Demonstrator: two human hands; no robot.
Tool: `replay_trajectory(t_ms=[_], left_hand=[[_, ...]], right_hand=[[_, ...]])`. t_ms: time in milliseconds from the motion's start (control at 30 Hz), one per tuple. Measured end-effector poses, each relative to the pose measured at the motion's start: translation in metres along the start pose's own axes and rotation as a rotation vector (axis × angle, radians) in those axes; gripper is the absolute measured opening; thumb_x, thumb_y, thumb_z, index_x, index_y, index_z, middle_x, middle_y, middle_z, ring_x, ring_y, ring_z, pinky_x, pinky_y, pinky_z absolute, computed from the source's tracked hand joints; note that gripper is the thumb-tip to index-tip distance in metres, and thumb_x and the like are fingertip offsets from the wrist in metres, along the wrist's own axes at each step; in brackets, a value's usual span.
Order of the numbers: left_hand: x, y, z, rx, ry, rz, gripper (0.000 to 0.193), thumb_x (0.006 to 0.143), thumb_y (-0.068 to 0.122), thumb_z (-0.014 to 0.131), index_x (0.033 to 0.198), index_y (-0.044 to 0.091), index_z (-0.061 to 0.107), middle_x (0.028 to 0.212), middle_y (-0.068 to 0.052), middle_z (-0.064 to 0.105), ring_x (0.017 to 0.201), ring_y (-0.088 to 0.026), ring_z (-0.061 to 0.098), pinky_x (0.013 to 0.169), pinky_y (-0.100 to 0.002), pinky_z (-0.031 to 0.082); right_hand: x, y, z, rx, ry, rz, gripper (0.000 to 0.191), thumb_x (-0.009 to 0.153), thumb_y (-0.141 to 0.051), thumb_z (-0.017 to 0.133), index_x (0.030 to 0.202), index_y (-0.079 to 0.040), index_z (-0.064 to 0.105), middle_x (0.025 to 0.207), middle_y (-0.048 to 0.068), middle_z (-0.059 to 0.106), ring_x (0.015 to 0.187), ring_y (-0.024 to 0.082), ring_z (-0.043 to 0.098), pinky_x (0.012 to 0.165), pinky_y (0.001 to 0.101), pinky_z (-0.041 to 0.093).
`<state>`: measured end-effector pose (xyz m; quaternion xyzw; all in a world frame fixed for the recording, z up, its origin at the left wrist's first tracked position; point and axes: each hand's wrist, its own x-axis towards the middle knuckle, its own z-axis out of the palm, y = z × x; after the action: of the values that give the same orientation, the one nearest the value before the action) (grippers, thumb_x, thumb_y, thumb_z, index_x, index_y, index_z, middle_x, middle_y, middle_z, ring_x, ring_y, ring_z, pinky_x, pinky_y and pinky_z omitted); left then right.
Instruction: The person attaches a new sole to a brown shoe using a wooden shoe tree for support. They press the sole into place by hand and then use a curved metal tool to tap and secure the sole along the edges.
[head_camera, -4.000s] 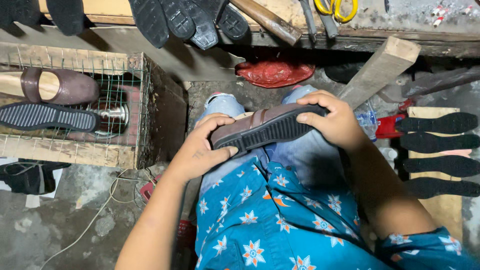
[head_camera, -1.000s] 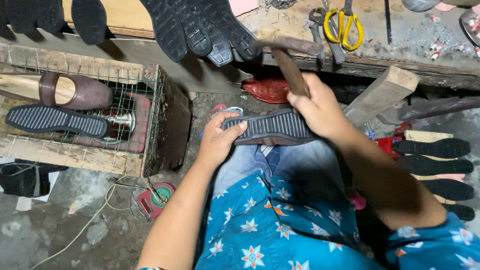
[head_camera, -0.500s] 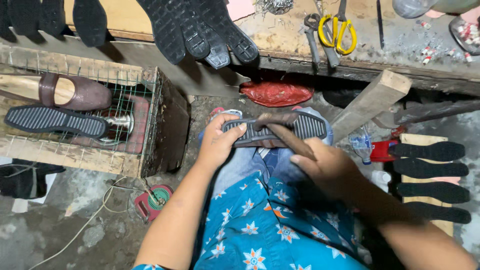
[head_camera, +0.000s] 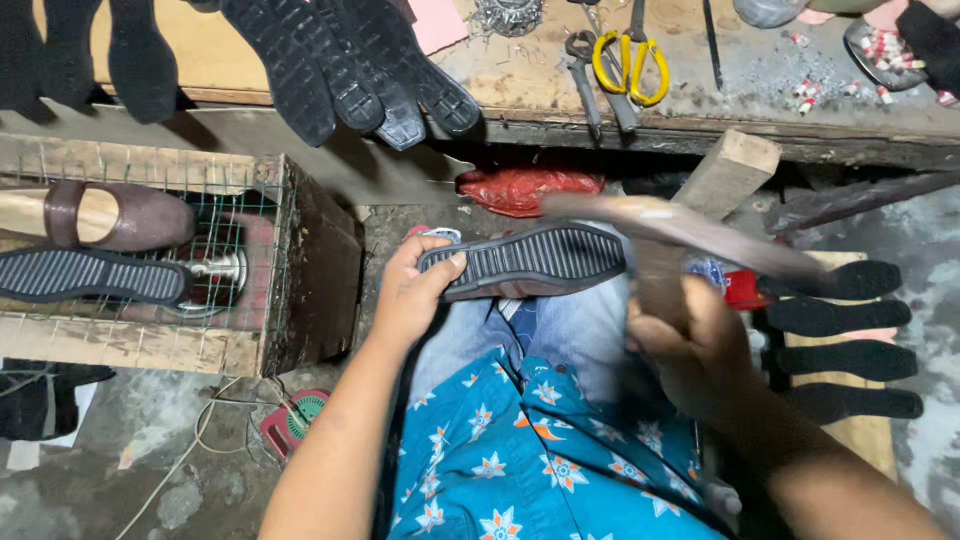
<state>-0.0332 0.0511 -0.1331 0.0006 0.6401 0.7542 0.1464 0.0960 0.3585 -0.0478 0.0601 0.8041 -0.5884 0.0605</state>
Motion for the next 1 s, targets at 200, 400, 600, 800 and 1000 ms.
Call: replay_trajectory(t_ms=[200,400,600,800,1000], left_hand=[[-0.002,0.000,-0.001,0.087,-0.001,0.028,0.022,0.090,0.012,0.074,0.107,-0.001,0.067,0.092,-0.001,0.069,0.081,-0.008,0.062,0.074,-0.025,0.052],[0.000,0.003,0.004,-0.024,-0.010,-0.024,0.025,0.089,0.012,0.073,0.110,0.001,0.066,0.096,-0.001,0.069,0.085,-0.008,0.063,0.079,-0.025,0.052],[-0.001,0.004,0.004,0.080,0.003,-0.027,0.023,0.090,0.012,0.072,0.109,0.001,0.067,0.098,-0.002,0.070,0.087,-0.009,0.063,0.081,-0.025,0.052],[0.001,0.002,0.007,0.075,-0.014,0.035,0.021,0.090,0.014,0.072,0.106,0.001,0.067,0.100,-0.001,0.069,0.089,-0.008,0.063,0.083,-0.025,0.051],[-0.003,0.003,0.006,0.132,0.030,-0.013,0.022,0.091,0.016,0.073,0.105,0.001,0.068,0.093,-0.001,0.068,0.084,-0.009,0.061,0.078,-0.026,0.050]], right_hand=[[0.005,-0.004,0.009,-0.628,-0.119,0.175,0.039,0.091,-0.042,0.064,0.107,-0.006,0.063,0.076,0.007,0.062,0.072,0.016,0.054,0.067,0.0377,0.046],[-0.012,-0.005,0.001,0.153,0.197,-0.415,0.031,0.093,-0.037,0.063,0.103,-0.008,0.061,0.076,0.010,0.066,0.068,0.020,0.061,0.063,0.0353,0.049],[-0.021,0.010,-0.016,-0.244,0.128,0.361,0.037,0.087,-0.032,0.066,0.110,-0.004,0.063,0.075,0.014,0.066,0.065,0.024,0.062,0.060,0.0385,0.052],[-0.026,0.037,-0.021,-0.600,0.149,-0.175,0.038,0.096,-0.032,0.069,0.113,0.000,0.058,0.083,0.013,0.062,0.078,0.019,0.065,0.069,0.0360,0.050],[-0.035,0.040,-0.036,0.224,0.486,-0.114,0.031,0.100,-0.032,0.058,0.089,-0.002,0.057,0.072,0.008,0.064,0.068,0.016,0.060,0.063,0.0311,0.051]])
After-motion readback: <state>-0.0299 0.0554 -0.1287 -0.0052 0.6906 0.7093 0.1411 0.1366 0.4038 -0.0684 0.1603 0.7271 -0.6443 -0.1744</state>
